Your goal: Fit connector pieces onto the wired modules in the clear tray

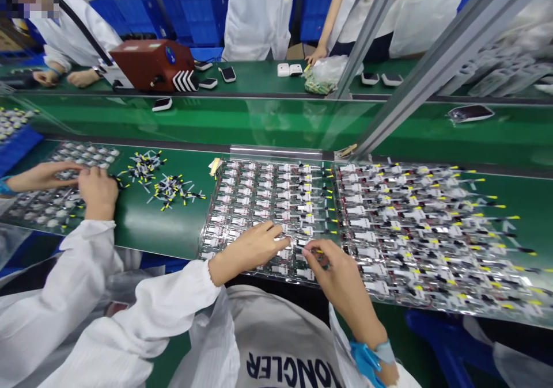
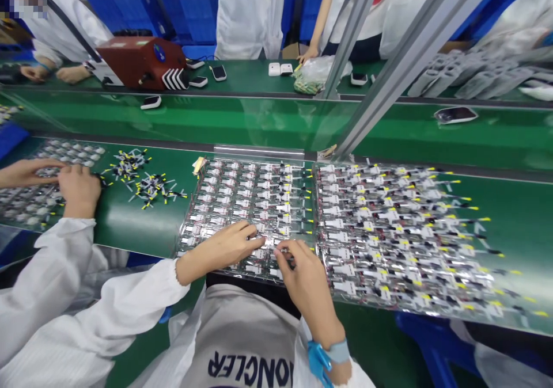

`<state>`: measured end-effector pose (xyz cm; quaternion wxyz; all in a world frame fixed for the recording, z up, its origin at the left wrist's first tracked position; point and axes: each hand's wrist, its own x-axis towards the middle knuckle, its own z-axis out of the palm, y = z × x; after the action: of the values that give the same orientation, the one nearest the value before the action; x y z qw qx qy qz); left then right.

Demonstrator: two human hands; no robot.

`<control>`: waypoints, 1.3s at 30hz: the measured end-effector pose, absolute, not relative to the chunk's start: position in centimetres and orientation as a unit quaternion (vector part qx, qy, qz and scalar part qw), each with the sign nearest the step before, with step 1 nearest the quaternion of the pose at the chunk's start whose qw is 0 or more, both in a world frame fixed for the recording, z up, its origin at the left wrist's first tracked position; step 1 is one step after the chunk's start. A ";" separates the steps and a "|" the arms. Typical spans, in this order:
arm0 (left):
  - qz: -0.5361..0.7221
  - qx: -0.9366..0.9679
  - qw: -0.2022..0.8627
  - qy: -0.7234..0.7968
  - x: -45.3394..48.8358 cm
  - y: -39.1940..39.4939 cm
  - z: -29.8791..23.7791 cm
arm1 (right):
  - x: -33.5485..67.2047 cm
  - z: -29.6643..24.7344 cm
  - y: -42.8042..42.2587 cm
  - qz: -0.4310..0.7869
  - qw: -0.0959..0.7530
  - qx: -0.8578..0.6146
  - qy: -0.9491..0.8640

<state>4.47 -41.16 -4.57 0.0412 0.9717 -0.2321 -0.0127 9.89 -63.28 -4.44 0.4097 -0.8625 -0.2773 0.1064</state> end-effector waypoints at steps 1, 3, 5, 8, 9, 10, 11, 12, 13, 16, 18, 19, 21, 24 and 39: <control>-0.010 0.970 0.048 -0.239 4.6 -41.1 -4.6 | 9.9 -4.6 -63.2 0.112 0.406 -0.865 -0.274; -0.005 0.967 0.056 -0.250 4.9 -41.0 -4.6 | 10.0 -4.7 -63.2 0.120 0.398 -0.868 -0.270; 0.000 0.965 0.056 -0.255 5.2 -41.0 -4.5 | 10.1 -4.8 -63.2 0.118 0.395 -0.868 -0.275; 0.003 0.967 0.049 -0.251 5.5 -40.9 -4.2 | 10.1 -5.1 -62.9 0.111 0.394 -0.866 -0.289; 0.002 0.967 0.049 -0.252 5.6 -40.9 -4.2 | 10.0 -5.2 -62.8 0.113 0.392 -0.866 -0.290; 0.001 0.966 0.053 -0.254 5.6 -40.8 -4.1 | 10.0 -5.3 -62.7 0.116 0.390 -0.866 -0.289; -0.001 0.964 0.061 -0.258 5.7 -40.7 -4.1 | 9.9 -5.5 -62.5 0.118 0.388 -0.867 -0.288; -0.001 0.962 0.074 -0.264 5.7 -40.5 -4.1 | 9.9 -5.6 -62.4 0.119 0.388 -0.868 -0.286; -0.001 0.959 0.090 -0.268 5.7 -40.4 -4.2 | 9.8 -5.6 -62.3 0.120 0.388 -0.868 -0.285; 0.009 0.952 0.155 -0.265 5.6 -40.0 -4.6 | 9.8 -5.7 -62.0 0.119 0.390 -0.867 -0.288; 0.018 0.947 0.196 -0.252 5.4 -39.8 -5.0 | 9.8 -5.7 -61.7 0.117 0.389 -0.866 -0.293; 0.021 0.946 0.211 -0.247 5.3 -39.7 -5.2 | 9.8 -5.6 -61.6 0.117 0.388 -0.865 -0.295; 0.024 0.943 0.233 -0.238 5.1 -39.7 -5.6 | 9.9 -5.6 -61.3 0.115 0.388 -0.865 -0.297; 0.028 0.940 0.249 -0.231 5.0 -39.7 -6.0 | 9.8 -5.8 -61.0 0.113 0.387 -0.866 -0.294; 0.022 0.933 0.286 -0.217 4.8 -39.7 -6.1 | 9.9 -6.1 -60.9 0.121 0.369 -0.879 -0.279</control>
<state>4.82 -39.70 -6.11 0.2856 0.9331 -0.2175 0.0223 9.92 -60.88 -6.07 0.3687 -0.8786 -0.2786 0.1205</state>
